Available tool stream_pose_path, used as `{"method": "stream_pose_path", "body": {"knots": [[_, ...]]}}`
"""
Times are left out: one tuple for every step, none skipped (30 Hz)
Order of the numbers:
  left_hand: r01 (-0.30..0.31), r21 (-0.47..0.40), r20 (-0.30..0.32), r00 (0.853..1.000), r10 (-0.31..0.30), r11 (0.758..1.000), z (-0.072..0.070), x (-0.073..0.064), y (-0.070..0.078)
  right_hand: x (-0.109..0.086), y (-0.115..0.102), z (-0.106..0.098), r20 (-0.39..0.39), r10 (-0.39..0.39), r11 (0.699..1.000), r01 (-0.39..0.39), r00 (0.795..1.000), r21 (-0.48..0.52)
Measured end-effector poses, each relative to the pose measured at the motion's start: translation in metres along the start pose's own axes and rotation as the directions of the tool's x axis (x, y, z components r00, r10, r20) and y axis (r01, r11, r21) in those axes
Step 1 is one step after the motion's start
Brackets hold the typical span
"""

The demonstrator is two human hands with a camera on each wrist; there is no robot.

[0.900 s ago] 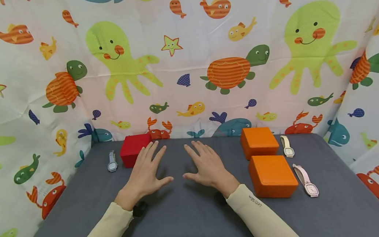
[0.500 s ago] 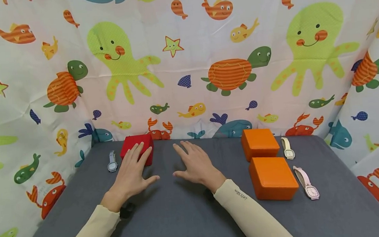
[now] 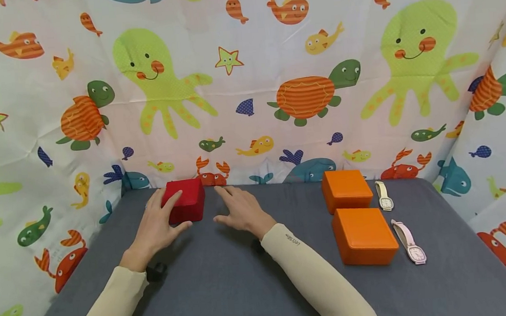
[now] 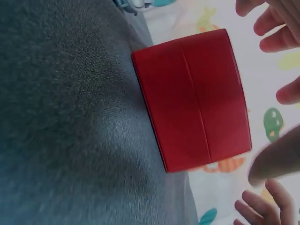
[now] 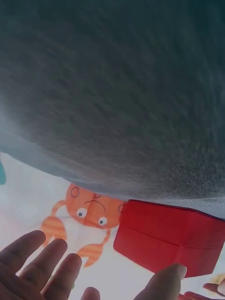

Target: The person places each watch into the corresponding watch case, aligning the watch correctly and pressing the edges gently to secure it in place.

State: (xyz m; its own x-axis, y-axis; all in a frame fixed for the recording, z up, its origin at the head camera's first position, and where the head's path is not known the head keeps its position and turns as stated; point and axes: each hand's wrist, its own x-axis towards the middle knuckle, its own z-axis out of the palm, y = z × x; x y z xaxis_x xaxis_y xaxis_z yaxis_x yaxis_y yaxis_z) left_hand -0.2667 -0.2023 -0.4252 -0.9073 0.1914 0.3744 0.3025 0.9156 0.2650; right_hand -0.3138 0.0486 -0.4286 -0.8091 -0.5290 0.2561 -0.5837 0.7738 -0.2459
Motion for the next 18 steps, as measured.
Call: {"method": "stream_pose_path", "body": {"knots": [[0.01,-0.007,-0.004,1.0,-0.01,1.0,0.001,0.001,-0.002,0.004,-0.001,0.002,0.01,0.005,1.0,-0.005,1.0,0.001],[0.02,-0.014,-0.006,1.0,-0.02,1.0,0.002,0.003,-0.004,0.007,-0.002,0.003,0.018,0.011,1.0,-0.011,1.0,0.006],[0.028,-0.022,-0.006,1.0,-0.028,0.999,0.003,0.005,-0.006,0.011,-0.003,0.004,0.025,0.019,1.0,-0.02,0.999,0.009],[0.037,-0.031,-0.003,0.999,-0.037,0.999,0.004,0.006,-0.008,0.014,-0.004,0.006,0.032,0.027,1.0,-0.027,0.999,0.015],[0.049,-0.041,-0.001,0.999,-0.049,0.998,0.006,0.007,-0.009,0.017,-0.005,0.007,0.04,0.036,0.999,-0.037,0.999,0.022],[0.061,-0.048,0.001,0.998,-0.061,0.997,0.007,0.008,-0.011,0.019,-0.006,0.008,0.048,0.045,0.998,-0.046,0.998,0.03],[0.075,-0.057,0.005,0.997,-0.074,0.996,0.008,0.009,-0.013,0.022,-0.007,0.01,0.057,0.053,0.998,-0.056,0.997,0.038],[0.09,-0.066,0.01,0.996,-0.089,0.994,0.01,0.01,-0.014,0.025,-0.007,0.011,0.064,0.06,0.997,-0.063,0.996,0.046],[0.105,-0.076,0.016,0.994,-0.104,0.992,0.011,0.011,-0.016,0.028,-0.008,0.012,0.071,0.067,0.996,-0.071,0.995,0.052],[0.121,-0.088,0.022,0.993,-0.119,0.989,0.012,0.012,-0.017,0.031,-0.008,0.013,0.077,0.073,0.995,-0.077,0.994,0.059],[0.136,-0.101,0.027,0.991,-0.134,0.986,0.014,0.013,-0.018,0.033,-0.009,0.014,0.082,0.078,0.994,-0.083,0.994,0.065],[0.152,-0.117,0.034,0.988,-0.149,0.981,0.015,0.014,-0.02,0.036,-0.009,0.014,0.085,0.08,0.994,-0.086,0.993,0.07],[0.165,-0.134,0.043,0.986,-0.161,0.977,0.016,0.015,-0.02,0.038,-0.009,0.015,0.086,0.081,0.993,-0.088,0.993,0.075],[0.178,-0.148,0.047,0.984,-0.173,0.973,0.017,0.017,-0.02,0.04,-0.009,0.016,0.086,0.079,0.993,-0.086,0.993,0.082],[0.189,-0.163,0.05,0.982,-0.184,0.968,0.018,0.019,-0.021,0.041,-0.009,0.017,0.088,0.078,0.992,-0.086,0.993,0.09],[0.202,-0.183,0.052,0.979,-0.195,0.962,0.018,0.02,-0.021,0.043,-0.01,0.018,0.09,0.078,0.991,-0.087,0.993,0.103],[0.214,-0.204,0.051,0.977,-0.208,0.955,0.019,0.022,-0.02,0.044,-0.01,0.019,0.09,0.078,0.989,-0.089,0.993,0.117],[0.227,-0.229,0.052,0.974,-0.221,0.947,0.019,0.024,-0.02,0.046,-0.011,0.02,0.09,0.081,0.987,-0.093,0.993,0.129]]}}
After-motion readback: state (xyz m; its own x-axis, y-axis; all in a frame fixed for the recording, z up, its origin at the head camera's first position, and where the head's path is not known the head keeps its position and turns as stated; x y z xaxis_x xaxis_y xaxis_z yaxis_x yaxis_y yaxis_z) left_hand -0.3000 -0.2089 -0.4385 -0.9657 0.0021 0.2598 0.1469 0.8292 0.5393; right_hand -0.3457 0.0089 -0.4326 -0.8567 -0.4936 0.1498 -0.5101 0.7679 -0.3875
